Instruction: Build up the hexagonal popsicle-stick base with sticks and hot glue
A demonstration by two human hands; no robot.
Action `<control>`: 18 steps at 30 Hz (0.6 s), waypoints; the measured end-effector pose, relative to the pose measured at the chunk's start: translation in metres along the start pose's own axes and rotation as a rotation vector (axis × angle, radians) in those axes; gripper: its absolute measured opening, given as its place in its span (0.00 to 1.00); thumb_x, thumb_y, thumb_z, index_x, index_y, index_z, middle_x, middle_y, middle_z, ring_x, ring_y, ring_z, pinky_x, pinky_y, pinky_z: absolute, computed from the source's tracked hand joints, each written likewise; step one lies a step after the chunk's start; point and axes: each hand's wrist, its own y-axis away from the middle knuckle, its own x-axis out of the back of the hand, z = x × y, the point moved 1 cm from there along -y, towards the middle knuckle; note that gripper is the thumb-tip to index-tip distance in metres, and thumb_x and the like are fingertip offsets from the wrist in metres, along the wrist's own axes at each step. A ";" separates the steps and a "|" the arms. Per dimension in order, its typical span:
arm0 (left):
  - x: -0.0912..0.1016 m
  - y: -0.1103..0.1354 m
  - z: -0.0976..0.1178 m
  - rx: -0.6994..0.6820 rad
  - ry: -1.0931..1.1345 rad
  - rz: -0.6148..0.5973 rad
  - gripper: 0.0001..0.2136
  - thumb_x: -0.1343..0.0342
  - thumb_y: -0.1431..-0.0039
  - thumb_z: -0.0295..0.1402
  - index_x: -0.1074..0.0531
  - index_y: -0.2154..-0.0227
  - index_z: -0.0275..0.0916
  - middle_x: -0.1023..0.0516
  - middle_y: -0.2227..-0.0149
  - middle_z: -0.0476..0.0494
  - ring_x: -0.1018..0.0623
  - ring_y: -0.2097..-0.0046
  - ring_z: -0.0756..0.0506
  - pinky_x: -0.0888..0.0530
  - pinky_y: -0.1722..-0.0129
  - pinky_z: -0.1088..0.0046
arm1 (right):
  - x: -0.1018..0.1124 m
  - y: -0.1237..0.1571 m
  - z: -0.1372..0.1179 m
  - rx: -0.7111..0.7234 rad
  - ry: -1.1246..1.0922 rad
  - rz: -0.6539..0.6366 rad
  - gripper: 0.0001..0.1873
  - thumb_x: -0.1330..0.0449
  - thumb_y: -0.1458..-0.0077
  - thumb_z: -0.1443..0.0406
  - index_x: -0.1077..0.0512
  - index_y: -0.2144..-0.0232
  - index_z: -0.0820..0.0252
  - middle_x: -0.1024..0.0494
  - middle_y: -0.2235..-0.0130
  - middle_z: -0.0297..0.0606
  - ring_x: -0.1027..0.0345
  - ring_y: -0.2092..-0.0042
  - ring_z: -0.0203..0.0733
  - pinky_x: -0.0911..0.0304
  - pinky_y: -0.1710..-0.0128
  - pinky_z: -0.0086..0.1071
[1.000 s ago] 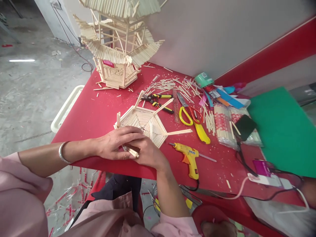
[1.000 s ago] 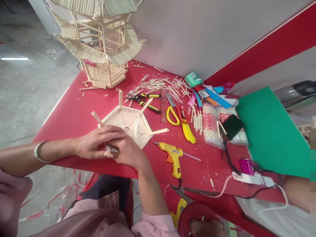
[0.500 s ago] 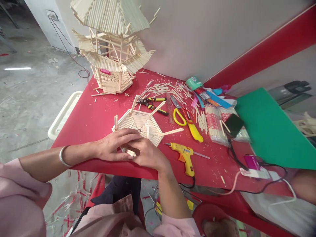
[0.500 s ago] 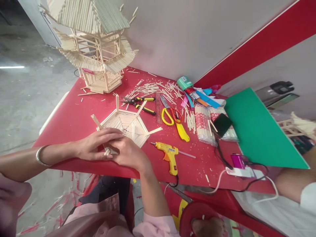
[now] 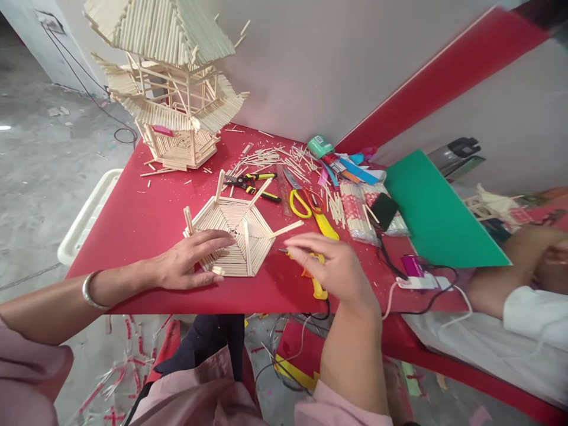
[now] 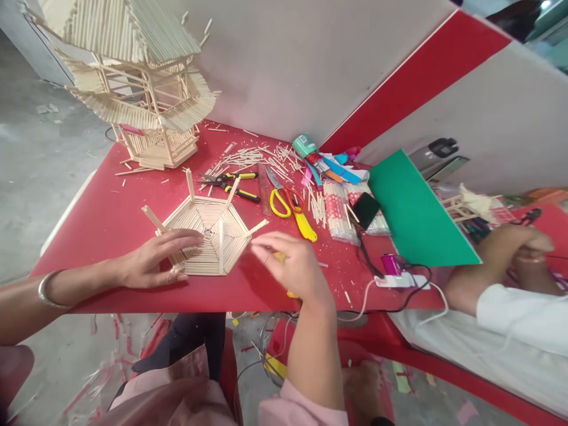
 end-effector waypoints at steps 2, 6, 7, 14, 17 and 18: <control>0.000 0.000 -0.001 0.002 0.000 -0.001 0.29 0.42 0.34 0.42 0.39 0.34 0.36 0.29 0.39 0.27 0.27 0.37 0.34 0.21 0.43 0.52 | 0.009 -0.018 0.025 -0.167 0.095 0.147 0.11 0.37 0.40 0.59 0.16 0.61 0.55 0.14 0.60 0.41 0.19 0.59 0.48 0.24 0.58 0.40; 0.000 0.001 -0.001 0.001 -0.004 0.009 0.29 0.42 0.34 0.42 0.39 0.34 0.37 0.28 0.39 0.27 0.27 0.37 0.34 0.21 0.43 0.52 | 0.003 -0.064 0.066 -0.325 0.226 0.135 0.12 0.37 0.43 0.61 0.16 0.60 0.59 0.13 0.60 0.43 0.19 0.59 0.49 0.26 0.54 0.40; 0.000 0.001 -0.001 0.001 -0.005 0.009 0.29 0.42 0.34 0.42 0.39 0.34 0.37 0.28 0.39 0.27 0.27 0.37 0.34 0.21 0.43 0.52 | -0.001 -0.076 0.072 -0.349 0.252 0.102 0.13 0.37 0.43 0.62 0.17 0.59 0.60 0.13 0.59 0.43 0.19 0.58 0.48 0.26 0.54 0.39; -0.001 0.001 -0.001 0.009 0.020 0.010 0.31 0.41 0.35 0.43 0.40 0.33 0.38 0.29 0.38 0.28 0.28 0.36 0.34 0.22 0.42 0.52 | -0.034 -0.122 0.064 -0.477 0.805 -0.138 0.17 0.36 0.44 0.61 0.18 0.53 0.60 0.16 0.52 0.51 0.22 0.47 0.60 0.28 0.51 0.44; -0.003 0.003 -0.001 0.013 0.022 0.005 0.31 0.41 0.35 0.43 0.40 0.33 0.39 0.30 0.38 0.28 0.28 0.36 0.34 0.22 0.42 0.52 | -0.038 -0.128 0.060 -0.519 0.902 -0.149 0.18 0.38 0.42 0.63 0.18 0.53 0.66 0.17 0.53 0.59 0.22 0.47 0.62 0.28 0.51 0.43; -0.003 0.003 -0.002 0.014 0.022 0.005 0.31 0.42 0.35 0.43 0.40 0.33 0.39 0.30 0.37 0.28 0.28 0.36 0.34 0.22 0.42 0.52 | -0.037 -0.129 0.060 -0.534 0.915 -0.139 0.18 0.39 0.41 0.63 0.18 0.53 0.68 0.17 0.53 0.61 0.22 0.47 0.62 0.28 0.51 0.43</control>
